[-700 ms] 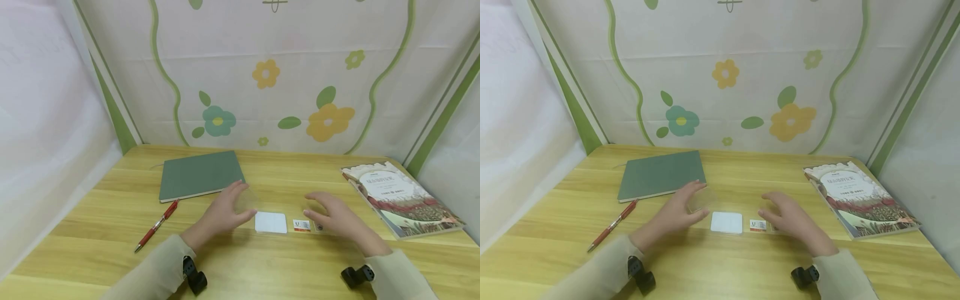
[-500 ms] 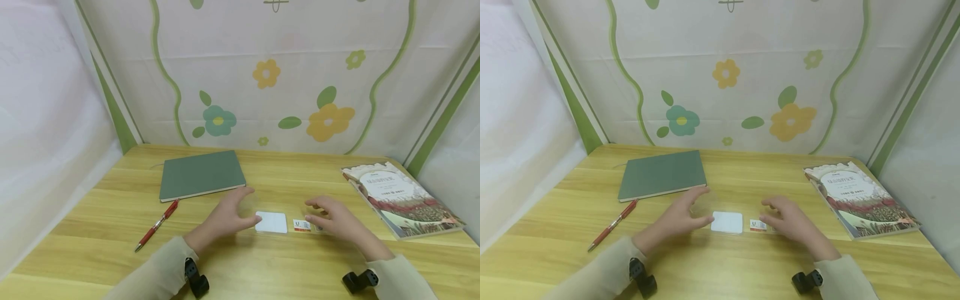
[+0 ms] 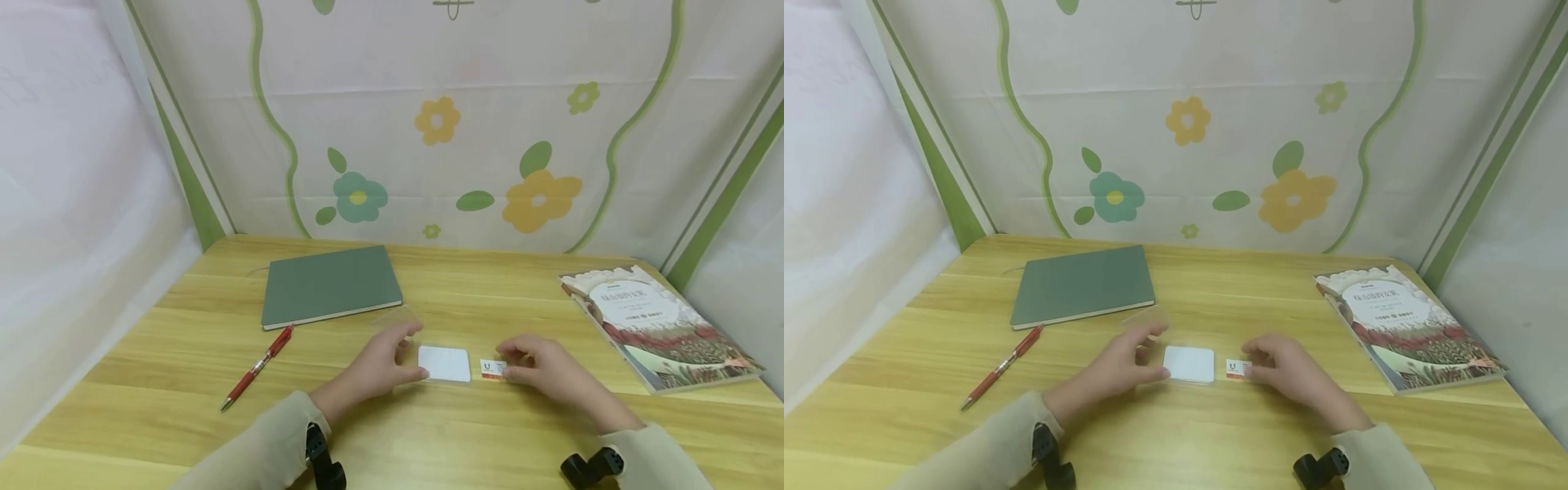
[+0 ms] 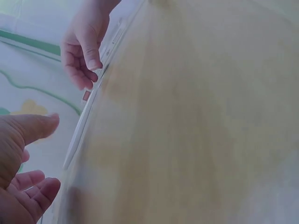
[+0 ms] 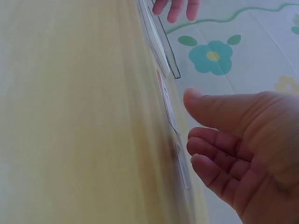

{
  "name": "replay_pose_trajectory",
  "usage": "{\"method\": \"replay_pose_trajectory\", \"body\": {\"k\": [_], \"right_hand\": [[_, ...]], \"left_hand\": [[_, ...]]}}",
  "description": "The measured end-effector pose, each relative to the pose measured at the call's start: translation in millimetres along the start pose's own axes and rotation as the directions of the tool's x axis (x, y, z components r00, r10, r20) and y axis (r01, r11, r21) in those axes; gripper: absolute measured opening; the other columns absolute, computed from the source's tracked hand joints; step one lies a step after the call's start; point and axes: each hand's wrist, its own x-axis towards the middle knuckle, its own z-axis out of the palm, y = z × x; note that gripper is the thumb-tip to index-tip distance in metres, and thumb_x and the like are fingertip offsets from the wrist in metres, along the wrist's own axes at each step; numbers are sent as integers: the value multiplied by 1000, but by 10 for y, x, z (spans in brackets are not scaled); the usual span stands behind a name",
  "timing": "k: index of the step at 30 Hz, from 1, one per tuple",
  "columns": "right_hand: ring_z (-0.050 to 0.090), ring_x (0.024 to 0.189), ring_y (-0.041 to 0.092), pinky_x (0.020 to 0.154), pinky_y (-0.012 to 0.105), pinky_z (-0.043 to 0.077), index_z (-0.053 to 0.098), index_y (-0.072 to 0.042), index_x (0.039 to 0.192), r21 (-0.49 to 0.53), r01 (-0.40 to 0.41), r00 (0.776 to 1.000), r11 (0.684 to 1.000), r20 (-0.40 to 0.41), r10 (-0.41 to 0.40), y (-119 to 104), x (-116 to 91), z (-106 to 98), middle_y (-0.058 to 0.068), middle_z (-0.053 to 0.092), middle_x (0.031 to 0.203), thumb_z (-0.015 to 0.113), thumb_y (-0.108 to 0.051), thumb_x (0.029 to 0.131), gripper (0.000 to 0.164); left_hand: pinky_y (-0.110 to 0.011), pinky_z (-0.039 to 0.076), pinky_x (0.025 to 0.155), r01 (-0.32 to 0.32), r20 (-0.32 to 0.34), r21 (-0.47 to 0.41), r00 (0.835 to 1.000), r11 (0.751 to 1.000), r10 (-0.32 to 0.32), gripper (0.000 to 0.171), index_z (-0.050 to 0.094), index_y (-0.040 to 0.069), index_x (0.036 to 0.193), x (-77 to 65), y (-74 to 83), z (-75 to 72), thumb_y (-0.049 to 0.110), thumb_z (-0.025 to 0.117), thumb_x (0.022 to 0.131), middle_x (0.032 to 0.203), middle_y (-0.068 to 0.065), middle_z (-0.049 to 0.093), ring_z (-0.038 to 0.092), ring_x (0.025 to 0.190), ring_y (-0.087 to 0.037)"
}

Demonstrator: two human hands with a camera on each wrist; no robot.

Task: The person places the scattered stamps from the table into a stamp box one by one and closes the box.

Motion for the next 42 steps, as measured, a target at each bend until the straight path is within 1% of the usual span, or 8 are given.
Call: {"method": "replay_pose_trajectory", "body": {"k": [3,7,12,21,27,32,39,42], "right_hand": [[54,82,7,70,25,46,67,-10,105,-18,15,1000,1000,3,-15,1,8,15,-5,64,95,71,-21,81,27],[53,80,6,67,24,45,67,-11,102,-50,60,998,997,9,-60,0,24,28,-6,63,92,71,-21,81,24],[50,77,5,66,24,44,67,-13,101,-91,86,996,992,21,-84,-11,34,42,-8,61,91,70,-17,81,21],[52,81,5,70,27,46,67,-11,101,-145,119,992,982,61,-111,-56,53,39,-6,61,93,68,-11,82,19],[52,81,6,70,26,46,66,-9,102,-125,89,993,988,85,-79,-78,73,27,-5,60,92,67,-8,83,20],[51,79,7,68,25,45,66,-7,102,-105,80,994,991,78,-72,-78,98,26,-3,60,91,67,-7,82,21],[49,78,6,67,25,44,67,-9,100,-87,64,995,994,76,-58,-59,114,28,-5,59,90,68,-7,81,20],[50,78,6,68,24,45,67,-9,100,-70,65,996,995,72,-59,-50,114,30,-5,58,89,68,-6,80,20]], "left_hand": [[-37,44,88,11,0,16,1000,1000,-11,67,45,9,134,8,-23,24,22,76,76,131,-9,49,51,109,-22],[-30,43,75,12,-4,51,1000,999,-12,60,51,6,129,18,-46,52,21,76,76,116,-7,54,49,91,-17],[-25,40,70,2,-7,102,1000,995,-1,54,56,3,123,29,-54,75,21,75,76,100,-2,52,45,80,-14],[-24,41,70,-30,-3,147,1000,989,31,42,61,2,113,39,-64,97,21,74,77,100,-3,54,46,80,-13],[-24,40,69,-32,14,177,999,984,30,42,61,3,112,63,-68,90,22,74,77,96,-1,52,45,80,-13],[-24,41,70,-34,23,181,999,983,30,43,61,2,112,78,-77,87,22,74,77,96,-2,51,45,81,-14],[-29,44,82,-16,32,187,999,982,10,44,60,4,115,66,-73,91,25,73,78,110,-3,54,48,91,-14],[-31,44,82,-13,35,180,999,984,7,45,60,4,115,65,-76,89,25,73,78,111,-4,54,49,92,-15]]}}
